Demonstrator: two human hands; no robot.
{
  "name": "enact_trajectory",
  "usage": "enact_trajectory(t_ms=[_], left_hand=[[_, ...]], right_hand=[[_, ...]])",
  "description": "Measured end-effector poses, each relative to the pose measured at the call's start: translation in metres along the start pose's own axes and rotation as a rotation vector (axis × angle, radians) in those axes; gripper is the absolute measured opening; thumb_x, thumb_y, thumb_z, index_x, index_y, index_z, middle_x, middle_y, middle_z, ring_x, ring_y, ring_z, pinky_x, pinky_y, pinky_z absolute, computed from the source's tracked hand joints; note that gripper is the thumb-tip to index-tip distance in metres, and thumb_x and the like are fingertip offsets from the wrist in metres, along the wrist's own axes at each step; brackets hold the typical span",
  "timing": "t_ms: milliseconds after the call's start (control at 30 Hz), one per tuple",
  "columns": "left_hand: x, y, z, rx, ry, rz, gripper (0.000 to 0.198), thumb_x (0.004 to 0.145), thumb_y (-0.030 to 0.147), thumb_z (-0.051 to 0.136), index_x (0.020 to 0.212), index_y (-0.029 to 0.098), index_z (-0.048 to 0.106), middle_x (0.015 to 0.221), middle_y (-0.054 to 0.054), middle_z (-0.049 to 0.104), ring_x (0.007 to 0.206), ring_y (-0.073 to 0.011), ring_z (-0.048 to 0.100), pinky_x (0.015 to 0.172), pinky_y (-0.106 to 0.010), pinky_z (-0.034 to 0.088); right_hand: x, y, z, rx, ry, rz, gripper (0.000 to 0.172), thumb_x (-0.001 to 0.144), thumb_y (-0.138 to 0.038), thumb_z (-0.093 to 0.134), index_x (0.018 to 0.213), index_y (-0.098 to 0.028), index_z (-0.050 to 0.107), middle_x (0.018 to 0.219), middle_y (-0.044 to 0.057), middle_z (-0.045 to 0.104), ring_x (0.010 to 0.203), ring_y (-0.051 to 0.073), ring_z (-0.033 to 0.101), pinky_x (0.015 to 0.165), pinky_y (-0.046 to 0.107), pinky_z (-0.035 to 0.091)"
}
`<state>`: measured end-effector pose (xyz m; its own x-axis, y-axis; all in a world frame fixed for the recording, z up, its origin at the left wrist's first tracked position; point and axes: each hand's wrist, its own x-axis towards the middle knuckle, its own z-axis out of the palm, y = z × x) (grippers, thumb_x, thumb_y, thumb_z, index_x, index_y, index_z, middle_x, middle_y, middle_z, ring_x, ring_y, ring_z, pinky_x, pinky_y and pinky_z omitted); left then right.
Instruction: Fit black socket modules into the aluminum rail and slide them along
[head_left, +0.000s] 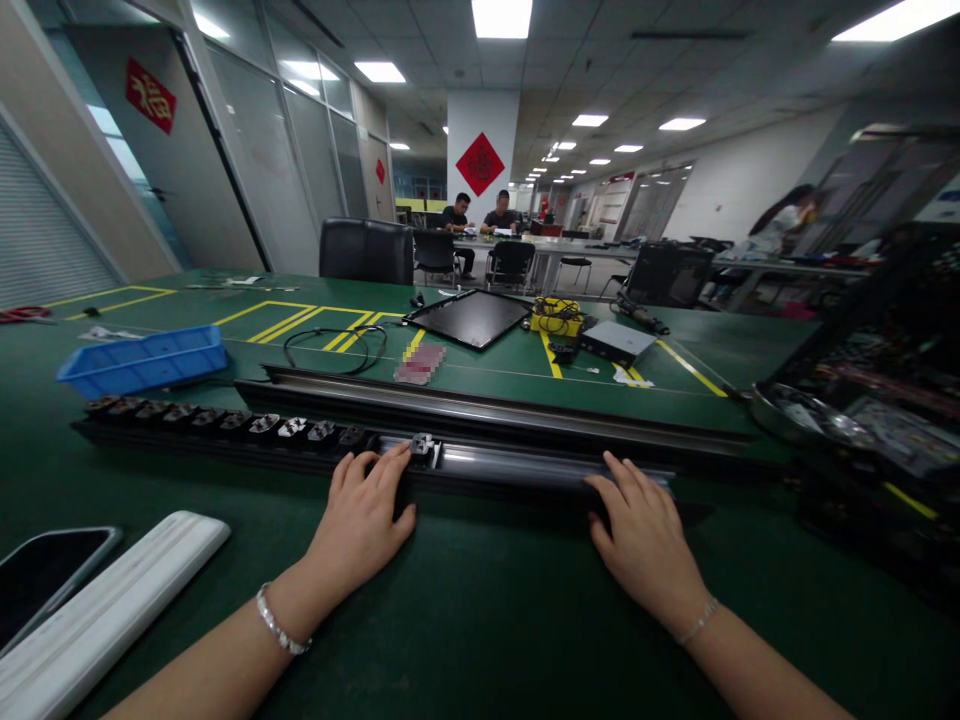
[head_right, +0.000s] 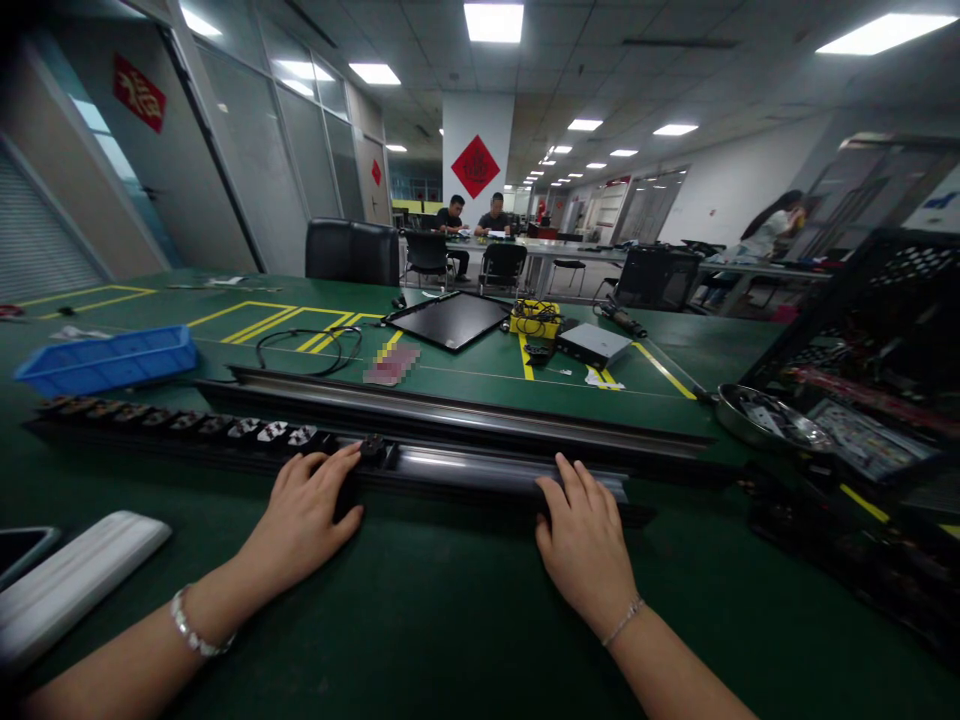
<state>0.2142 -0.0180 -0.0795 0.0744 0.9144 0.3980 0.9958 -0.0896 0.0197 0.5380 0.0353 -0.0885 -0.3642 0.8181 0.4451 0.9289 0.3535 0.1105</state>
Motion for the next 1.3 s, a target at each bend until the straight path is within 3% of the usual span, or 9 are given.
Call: enact_trajectory(t_ms=[600, 1067, 1300], left_hand=[[-0.0002, 0.0, -0.0005, -0.017, 0.011, 0.01, 0.056, 0.075, 0.029, 0.052, 0.129, 0.017, 0.044, 0.132, -0.005, 0.051, 0.112, -0.0323, 0.043, 0.101, -0.054, 0.026], [0.003, -0.0009, -0.0011, -0.027, 0.024, 0.024, 0.048, 0.077, 0.03, 0.052, 0.123, 0.017, 0.048, 0.113, -0.009, 0.061, 0.109, -0.0291, 0.048, 0.102, -0.051, 0.028], [0.0052, -0.0012, -0.0014, -0.041, 0.018, 0.066, 0.044, 0.079, 0.029, 0.051, 0.121, 0.015, 0.048, 0.109, -0.01, 0.061, 0.106, -0.0267, 0.051, 0.101, -0.046, 0.033]], right_hand=[[-0.0003, 0.0007, 0.0007, 0.01, -0.002, 0.001, 0.034, 0.081, -0.022, 0.045, 0.112, -0.019, 0.056, 0.137, 0.012, 0.043, 0.127, 0.03, 0.035, 0.099, 0.048, 0.033], [0.0003, -0.0029, -0.0022, 0.001, -0.001, 0.016, 0.028, 0.079, -0.022, 0.047, 0.105, -0.018, 0.058, 0.136, 0.013, 0.044, 0.129, 0.03, 0.034, 0.101, 0.048, 0.032], [0.0003, -0.0056, 0.0009, 0.014, 0.021, -0.044, 0.035, 0.08, -0.023, 0.044, 0.114, -0.02, 0.053, 0.136, 0.011, 0.045, 0.128, 0.028, 0.036, 0.102, 0.05, 0.028]])
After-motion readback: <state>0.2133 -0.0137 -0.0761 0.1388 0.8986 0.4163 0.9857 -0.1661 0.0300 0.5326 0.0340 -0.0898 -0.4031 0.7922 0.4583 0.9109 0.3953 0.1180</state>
